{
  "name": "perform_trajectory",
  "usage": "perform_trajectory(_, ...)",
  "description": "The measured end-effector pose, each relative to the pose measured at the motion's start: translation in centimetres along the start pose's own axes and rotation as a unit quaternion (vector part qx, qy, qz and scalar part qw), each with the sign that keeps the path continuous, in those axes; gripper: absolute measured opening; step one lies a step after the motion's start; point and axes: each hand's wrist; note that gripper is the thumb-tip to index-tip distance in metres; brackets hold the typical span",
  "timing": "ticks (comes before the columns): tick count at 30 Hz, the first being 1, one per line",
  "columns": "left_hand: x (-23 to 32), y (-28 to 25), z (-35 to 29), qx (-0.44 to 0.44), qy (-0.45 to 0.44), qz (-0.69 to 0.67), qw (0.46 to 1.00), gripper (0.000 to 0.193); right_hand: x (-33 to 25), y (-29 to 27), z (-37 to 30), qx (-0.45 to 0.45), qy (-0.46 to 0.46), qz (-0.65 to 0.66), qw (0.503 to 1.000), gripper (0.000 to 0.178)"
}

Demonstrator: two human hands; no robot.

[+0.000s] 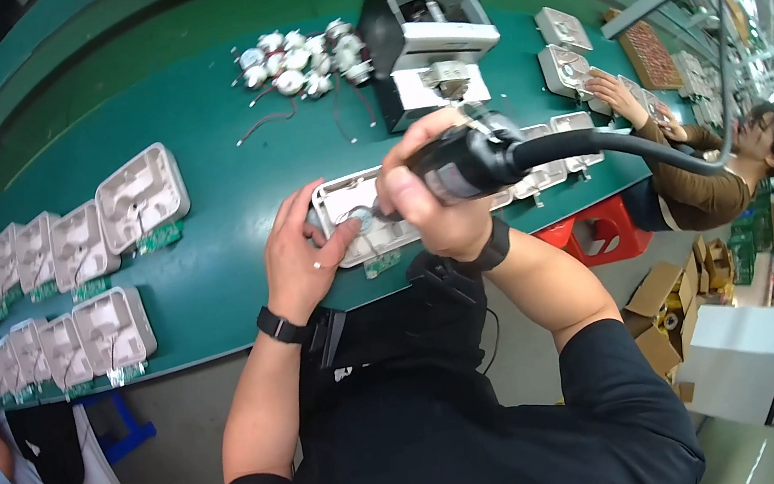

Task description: The person uses an electric screwdriver to drive screws into plastic housings before picking up motors and threading their wires through the housings. After placing the motors, they use the screwdriver again to secure them into place.

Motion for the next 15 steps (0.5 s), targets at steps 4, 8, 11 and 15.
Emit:
perform_trajectory(4,-0.2,0.7,0.0,0.011,-0.002,0.021,1.0,0.064,-3.4,-2.5,1.8,0.05,-0.047,-0.01,0.998,0.025)
perform_trajectory(8,0.2,1.2,-0.2,0.015,-0.004,0.017,1.0,0.065,-4.7,-7.3,6.2,0.146,-0.084,0.08,0.983,0.018)
perform_trajectory(11,0.8,2.2,0.1,0.009,-0.016,0.013,1.0,0.065,-3.7,-9.5,8.7,0.168,-0.097,0.036,0.98,0.017)
perform_trajectory(15,1.1,3.1,0.4,0.008,-0.005,-0.002,1.0,0.069,-2.1,-9.7,9.7,0.156,-0.079,-0.001,0.985,0.019)
Point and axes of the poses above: each hand's wrist, its own z-axis towards the middle knuckle, its own y-axis out of the palm, x = y × z, and after that the axes turned 6 degrees about y, right-handed
